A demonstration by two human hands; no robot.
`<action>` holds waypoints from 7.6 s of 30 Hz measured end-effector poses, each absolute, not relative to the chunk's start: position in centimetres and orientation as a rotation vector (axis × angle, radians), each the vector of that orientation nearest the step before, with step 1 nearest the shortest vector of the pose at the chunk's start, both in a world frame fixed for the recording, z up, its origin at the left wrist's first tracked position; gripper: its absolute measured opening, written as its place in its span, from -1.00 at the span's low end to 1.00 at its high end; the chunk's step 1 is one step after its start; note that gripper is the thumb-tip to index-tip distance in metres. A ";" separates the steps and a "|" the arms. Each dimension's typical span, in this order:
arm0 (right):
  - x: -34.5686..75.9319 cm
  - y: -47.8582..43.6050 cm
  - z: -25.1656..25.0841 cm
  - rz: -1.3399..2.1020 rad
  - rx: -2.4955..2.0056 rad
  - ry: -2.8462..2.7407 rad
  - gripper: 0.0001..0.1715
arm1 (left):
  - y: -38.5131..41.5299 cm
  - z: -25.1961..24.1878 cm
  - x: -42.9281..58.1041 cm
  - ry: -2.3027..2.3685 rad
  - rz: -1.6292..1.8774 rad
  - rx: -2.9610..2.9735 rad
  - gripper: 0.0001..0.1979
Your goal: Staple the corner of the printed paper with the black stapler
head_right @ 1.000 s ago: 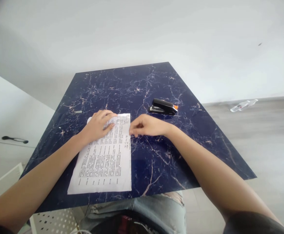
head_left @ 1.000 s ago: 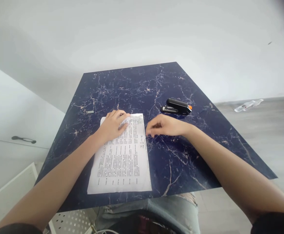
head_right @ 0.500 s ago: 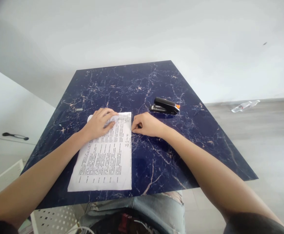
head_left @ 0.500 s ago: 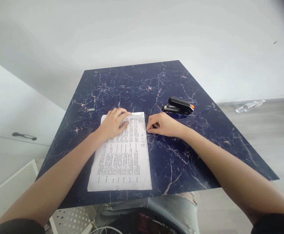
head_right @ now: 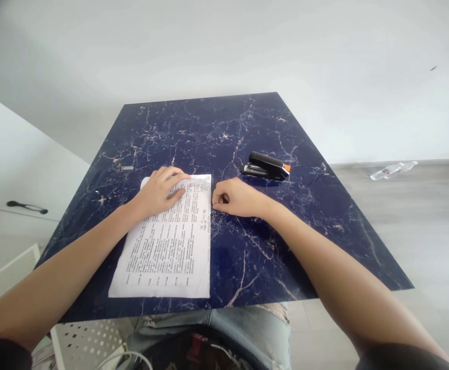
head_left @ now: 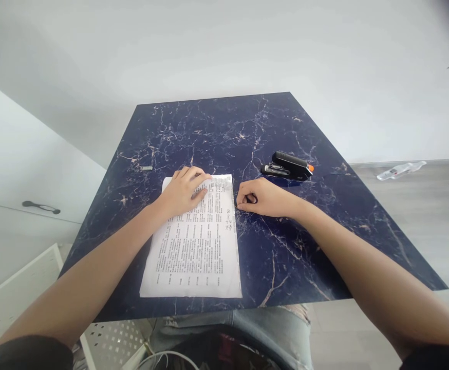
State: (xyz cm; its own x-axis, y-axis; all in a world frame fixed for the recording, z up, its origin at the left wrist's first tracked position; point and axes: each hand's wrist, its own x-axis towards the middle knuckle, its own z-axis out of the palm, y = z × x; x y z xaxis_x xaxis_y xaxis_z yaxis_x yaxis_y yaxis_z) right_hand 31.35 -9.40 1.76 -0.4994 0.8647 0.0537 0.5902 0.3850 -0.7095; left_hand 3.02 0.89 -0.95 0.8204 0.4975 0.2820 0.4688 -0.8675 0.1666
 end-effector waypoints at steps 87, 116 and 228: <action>27.0 -10.7 2.6 0.277 -1.360 -2.103 -0.34 | 0.0 0.0 3.2 0.671 0.281 2.527 -0.21; 33.8 -9.0 2.9 1.579 -1.472 -1.331 -0.41 | 1.3 -0.1 1.8 0.598 0.527 2.226 -0.37; 45.6 -5.1 -2.4 0.144 -1.902 -1.330 -0.69 | 7.9 0.6 -7.7 1.737 0.233 2.610 -0.52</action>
